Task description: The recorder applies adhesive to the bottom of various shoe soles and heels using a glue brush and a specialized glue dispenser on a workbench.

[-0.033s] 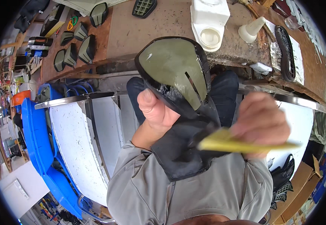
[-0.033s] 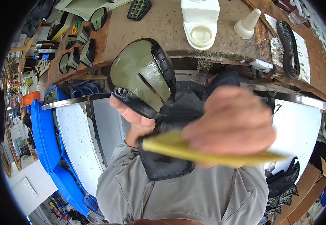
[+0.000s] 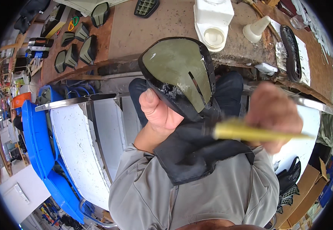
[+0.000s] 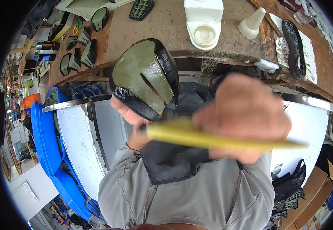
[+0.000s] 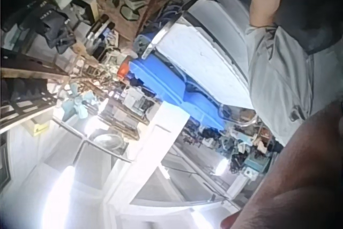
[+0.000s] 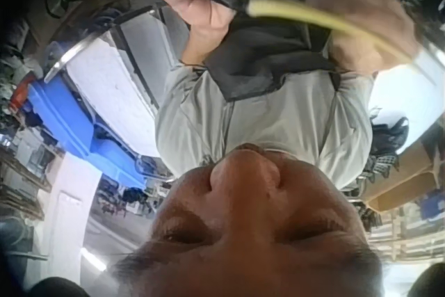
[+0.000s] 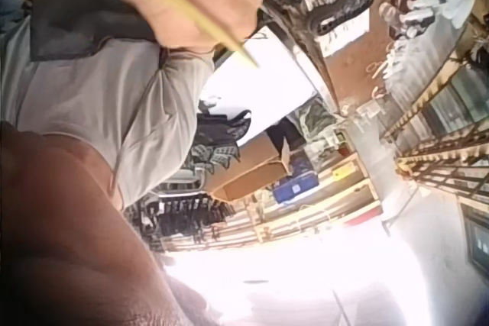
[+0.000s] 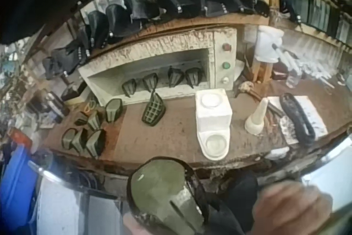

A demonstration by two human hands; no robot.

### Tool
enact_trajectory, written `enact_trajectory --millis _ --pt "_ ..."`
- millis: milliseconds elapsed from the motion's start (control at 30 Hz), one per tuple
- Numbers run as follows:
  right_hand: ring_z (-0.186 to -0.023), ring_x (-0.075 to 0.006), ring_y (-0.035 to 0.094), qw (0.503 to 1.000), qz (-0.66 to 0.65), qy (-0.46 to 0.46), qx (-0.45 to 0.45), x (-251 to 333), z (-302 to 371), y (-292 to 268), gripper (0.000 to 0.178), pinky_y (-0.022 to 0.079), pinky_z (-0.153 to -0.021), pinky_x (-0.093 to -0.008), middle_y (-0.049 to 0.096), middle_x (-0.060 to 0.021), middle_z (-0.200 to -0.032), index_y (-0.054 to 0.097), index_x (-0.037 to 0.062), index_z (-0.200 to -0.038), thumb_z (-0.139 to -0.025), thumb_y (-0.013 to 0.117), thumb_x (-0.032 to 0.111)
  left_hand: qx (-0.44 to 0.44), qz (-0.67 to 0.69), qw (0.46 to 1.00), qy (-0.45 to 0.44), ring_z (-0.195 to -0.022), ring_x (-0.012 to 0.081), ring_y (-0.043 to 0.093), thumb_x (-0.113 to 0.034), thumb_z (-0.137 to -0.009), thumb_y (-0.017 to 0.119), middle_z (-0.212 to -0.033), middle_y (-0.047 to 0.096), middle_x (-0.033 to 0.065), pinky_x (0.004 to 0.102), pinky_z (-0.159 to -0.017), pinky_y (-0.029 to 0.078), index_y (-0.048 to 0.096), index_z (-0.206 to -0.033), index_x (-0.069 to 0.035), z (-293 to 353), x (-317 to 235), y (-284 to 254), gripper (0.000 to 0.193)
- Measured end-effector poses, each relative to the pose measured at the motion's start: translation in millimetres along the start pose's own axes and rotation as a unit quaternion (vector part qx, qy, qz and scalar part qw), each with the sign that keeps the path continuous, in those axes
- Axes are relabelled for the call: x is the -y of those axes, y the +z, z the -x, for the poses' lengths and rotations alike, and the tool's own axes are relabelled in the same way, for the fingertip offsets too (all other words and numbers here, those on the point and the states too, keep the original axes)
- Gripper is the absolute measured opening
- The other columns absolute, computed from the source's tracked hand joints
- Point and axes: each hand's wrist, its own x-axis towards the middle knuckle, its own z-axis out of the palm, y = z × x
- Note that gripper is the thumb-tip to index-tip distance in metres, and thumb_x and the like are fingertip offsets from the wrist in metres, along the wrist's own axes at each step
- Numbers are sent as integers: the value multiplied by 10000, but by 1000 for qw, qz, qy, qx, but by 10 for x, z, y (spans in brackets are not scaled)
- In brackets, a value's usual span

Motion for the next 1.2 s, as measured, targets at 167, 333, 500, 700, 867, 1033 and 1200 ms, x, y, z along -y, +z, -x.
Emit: enact_trajectory --millis 167,333,500,700,867,1033,1200 --pt "-614 -185 618 981 149 -8 120 -50 -132 -104 270 381 -470 -280 661 -150 -790 623 1 -895 -785 713 230 -73 -17 997 -23 -1241 324 442 -377 -834 622 -1326 484 134 559 -1023 351 476 -1295 -99 22 45 211 558" --pt "-587 -164 597 955 102 -97 259 55 -181 -132 259 381 -465 -261 662 -123 -812 632 28 -890 -797 703 259 -93 -25 995 8 -1209 313 482 -358 -859 603 -1293 523 116 551 -1008 376 530 -1249 -101 71 8 245 472" --pt "-571 -156 570 968 133 -71 199 81 -188 -198 199 371 -456 -267 650 -118 -842 626 33 -895 -822 677 211 -109 -46 993 17 -1203 281 493 -323 -867 604 -1283 536 100 510 -1011 388 544 -1229 -86 97 3 256 437" --pt "-538 -138 560 969 48 -112 216 186 -149 -234 162 397 -441 -257 634 -115 -832 618 37 -910 -833 652 175 -119 21 992 40 -1202 259 495 -225 -848 639 -1252 560 106 419 -1038 388 570 -1183 -66 80 -82 213 377" --pt "-466 -184 577 976 -49 158 -143 133 67 -357 294 468 -428 -238 614 -215 -764 562 -64 -1032 -796 661 80 -67 -79 993 60 -1236 270 460 -148 -814 659 -1298 519 115 425 -1049 378 527 -1214 -12 -163 -178 -87 443" --pt "-489 -164 567 909 -60 289 -295 -292 115 -610 202 470 -462 -254 623 -135 -754 538 -46 -1034 -859 598 37 -45 -82 994 58 -1232 282 457 1 -764 613 -1315 491 150 447 -1068 365 470 -1251 30 -890 -366 -639 508" --pt "-537 -168 594 886 -15 335 -320 -750 -2 -779 177 482 -499 -253 632 -127 -772 550 -24 -1023 -872 600 54 -32 -129 989 69 -1149 279 532 83 -740 565 -1233 548 156 435 -1034 414 471 -1232 38 -1641 -495 -1318 503"
